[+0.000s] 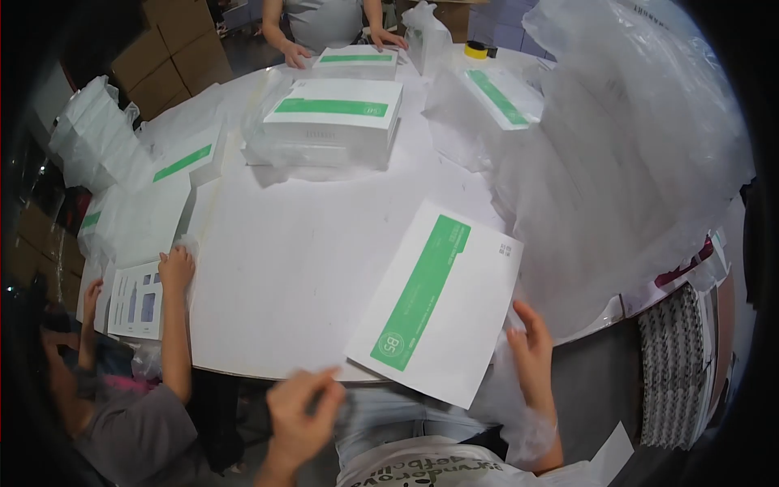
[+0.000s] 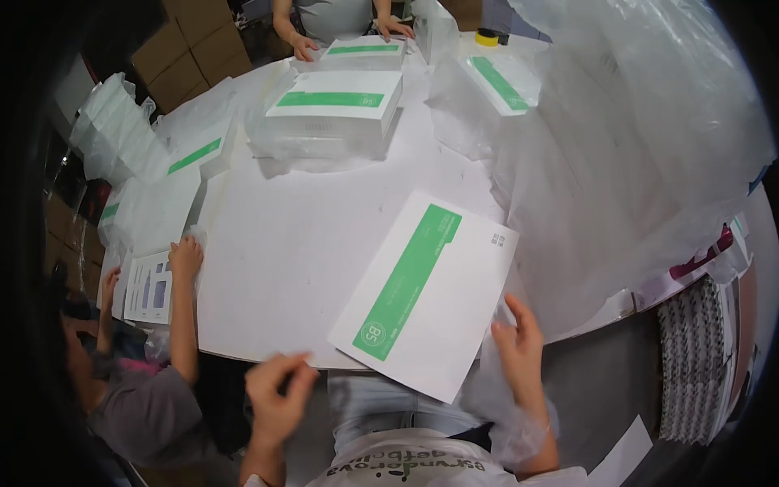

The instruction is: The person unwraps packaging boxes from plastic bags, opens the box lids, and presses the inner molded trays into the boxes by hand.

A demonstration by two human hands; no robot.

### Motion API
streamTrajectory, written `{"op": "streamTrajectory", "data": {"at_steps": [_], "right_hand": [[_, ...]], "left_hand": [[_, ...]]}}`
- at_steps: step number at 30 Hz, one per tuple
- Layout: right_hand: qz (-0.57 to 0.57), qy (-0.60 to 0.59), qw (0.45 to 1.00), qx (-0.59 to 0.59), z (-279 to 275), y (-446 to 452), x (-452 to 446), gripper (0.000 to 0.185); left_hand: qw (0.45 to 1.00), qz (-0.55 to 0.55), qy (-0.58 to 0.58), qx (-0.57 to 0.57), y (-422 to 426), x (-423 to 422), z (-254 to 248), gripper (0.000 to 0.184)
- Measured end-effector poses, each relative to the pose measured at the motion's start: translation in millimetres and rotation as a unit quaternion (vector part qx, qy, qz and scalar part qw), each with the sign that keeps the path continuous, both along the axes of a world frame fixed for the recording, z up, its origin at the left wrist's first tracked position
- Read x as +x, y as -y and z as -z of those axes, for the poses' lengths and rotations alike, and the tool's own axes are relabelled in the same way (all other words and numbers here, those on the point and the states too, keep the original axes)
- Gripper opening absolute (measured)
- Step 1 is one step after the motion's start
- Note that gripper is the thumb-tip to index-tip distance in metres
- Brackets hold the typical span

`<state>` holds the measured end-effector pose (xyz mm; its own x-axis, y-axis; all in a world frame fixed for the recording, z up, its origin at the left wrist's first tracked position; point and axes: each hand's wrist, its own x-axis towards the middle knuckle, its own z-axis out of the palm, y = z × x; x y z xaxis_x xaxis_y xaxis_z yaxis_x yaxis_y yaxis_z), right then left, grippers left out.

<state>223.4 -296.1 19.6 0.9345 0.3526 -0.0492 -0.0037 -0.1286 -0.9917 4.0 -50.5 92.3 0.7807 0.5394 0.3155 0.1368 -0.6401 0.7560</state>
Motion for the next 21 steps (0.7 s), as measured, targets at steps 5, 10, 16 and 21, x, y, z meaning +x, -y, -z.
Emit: {"op": "streamTrajectory", "data": {"at_steps": [5,10,16,21], "right_hand": [[-0.143,0.270,0.922,-0.237,-36,21,-76,0.073],[-0.170,0.309,0.876,-0.329,-12,7,-102,0.064],[0.055,0.375,0.869,-0.317,22,24,-55,0.046],[0.133,0.262,0.925,-0.241,10,34,-20,0.036]], "left_hand": [[0.985,0.119,0.054,0.113,-36,114,-31,0.022],[0.926,0.254,0.044,0.277,-21,280,49,0.046],[0.920,0.156,-0.165,0.319,-59,305,83,0.065],[0.954,-0.054,-0.249,0.157,-131,209,82,0.066]]}}
